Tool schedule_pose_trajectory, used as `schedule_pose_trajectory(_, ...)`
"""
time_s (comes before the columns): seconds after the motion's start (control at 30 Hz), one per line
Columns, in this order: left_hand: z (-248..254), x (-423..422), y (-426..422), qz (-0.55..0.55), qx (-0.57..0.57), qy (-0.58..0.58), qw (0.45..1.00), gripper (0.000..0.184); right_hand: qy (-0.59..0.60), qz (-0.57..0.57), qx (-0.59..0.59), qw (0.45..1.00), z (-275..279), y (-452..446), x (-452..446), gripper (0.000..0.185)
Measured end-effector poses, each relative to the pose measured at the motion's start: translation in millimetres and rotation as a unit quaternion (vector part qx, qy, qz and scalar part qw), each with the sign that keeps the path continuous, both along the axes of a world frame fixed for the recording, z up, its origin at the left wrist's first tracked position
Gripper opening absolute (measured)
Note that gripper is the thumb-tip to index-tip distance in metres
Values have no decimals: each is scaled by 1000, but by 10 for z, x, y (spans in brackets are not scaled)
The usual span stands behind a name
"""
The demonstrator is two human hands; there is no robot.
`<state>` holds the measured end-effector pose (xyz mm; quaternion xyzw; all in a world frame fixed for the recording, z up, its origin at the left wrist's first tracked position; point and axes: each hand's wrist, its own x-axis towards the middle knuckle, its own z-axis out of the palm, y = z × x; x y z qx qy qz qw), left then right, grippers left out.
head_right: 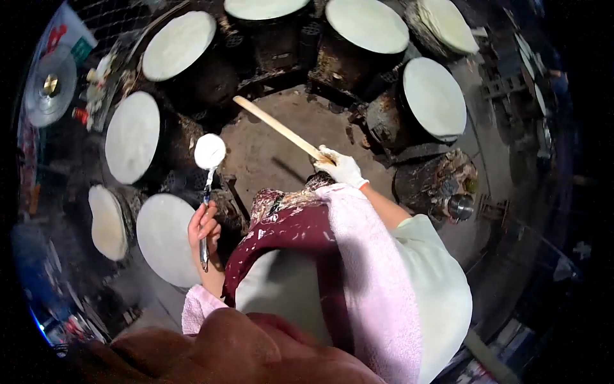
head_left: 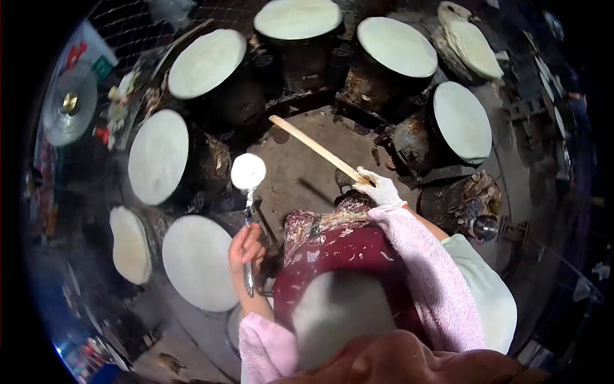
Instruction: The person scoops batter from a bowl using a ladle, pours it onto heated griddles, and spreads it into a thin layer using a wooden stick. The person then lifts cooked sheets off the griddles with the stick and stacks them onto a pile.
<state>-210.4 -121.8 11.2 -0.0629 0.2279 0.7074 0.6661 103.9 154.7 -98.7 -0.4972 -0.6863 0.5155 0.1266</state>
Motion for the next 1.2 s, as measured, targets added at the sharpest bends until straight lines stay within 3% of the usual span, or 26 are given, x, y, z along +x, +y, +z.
schedule_pose_trajectory(0.03, 117, 86, 282, -15, -3, 2, 1000, 32, -66, -2, 17, 998, 435, 69, 106, 60)
schedule_pose_trajectory(0.13, 346, 357, 941, -36, 3, 8, 999, 33, -47, -66, 10, 997, 141, 356, 742, 61)
schedule_pose_trajectory(0.33, 743, 482, 2145, -37, 10, 25, 999, 33, 186, -170, -72, 965, -62, 1211, 967, 49)
schedule_pose_trajectory(0.43, 920, 572, 2624, -18, 18, -21, 999, 32, 228, -144, -184, 945, 190, 1767, 963, 55)
schedule_pose_trajectory(0.6, 1096, 590, 3290, 5, 45, -13, 999, 32, 144, -73, -124, 979, 351, 2705, 630, 63)
schedule_pose_trajectory(0.67, 1218, 609, 3438, 51, -13, 6, 999, 32, 139, -31, -113, 983, 331, 3019, 559, 64)
schedule_pose_trajectory(0.7, 1237, 556, 3520, 61, -24, 6, 998, 32, 220, -52, -144, 964, 153, 3137, 474, 64)
schedule_pose_trajectory(0.8, 1210, 310, 3765, 52, -7, -1, 999, 30, 277, -42, -168, 945, 245, 3427, 112, 61)
schedule_pose_trajectory(0.83, 1183, 215, 3813, 56, -13, 0, 998, 31, 260, -53, -117, 957, 410, 3450, -47, 46)
schedule_pose_trajectory(0.93, 1057, 131, 4157, 74, -40, 26, 996, 30, 54, -33, -91, 994, -169, 3864, -31, 29)
schedule_pose_trajectory(0.97, 1014, 20, 4236, 78, -31, 6, 996, 30, 76, -48, -50, 995, -378, 3935, -92, 22)
schedule_pose_trajectory(1.0, 897, -178, 4254, 60, 0, -3, 998, 31, 77, -47, -50, 995, -437, 4009, -192, 24)
schedule_pose_trajectory(1.1, 896, -693, 4433, 63, -85, 80, 991, 30, -10, -42, 38, 998, -252, 4315, -558, 27)
schedule_pose_trajectory(1.13, 883, -882, 4452, 59, -110, 93, 988, 29, -69, -38, 68, 995, 169, 4351, -813, 29)
schedule_pose_trajectory(1.2, 925, -1176, 4537, 52, -148, 155, 975, 29, -109, -27, 141, 984, 69, 4574, -1057, 31)
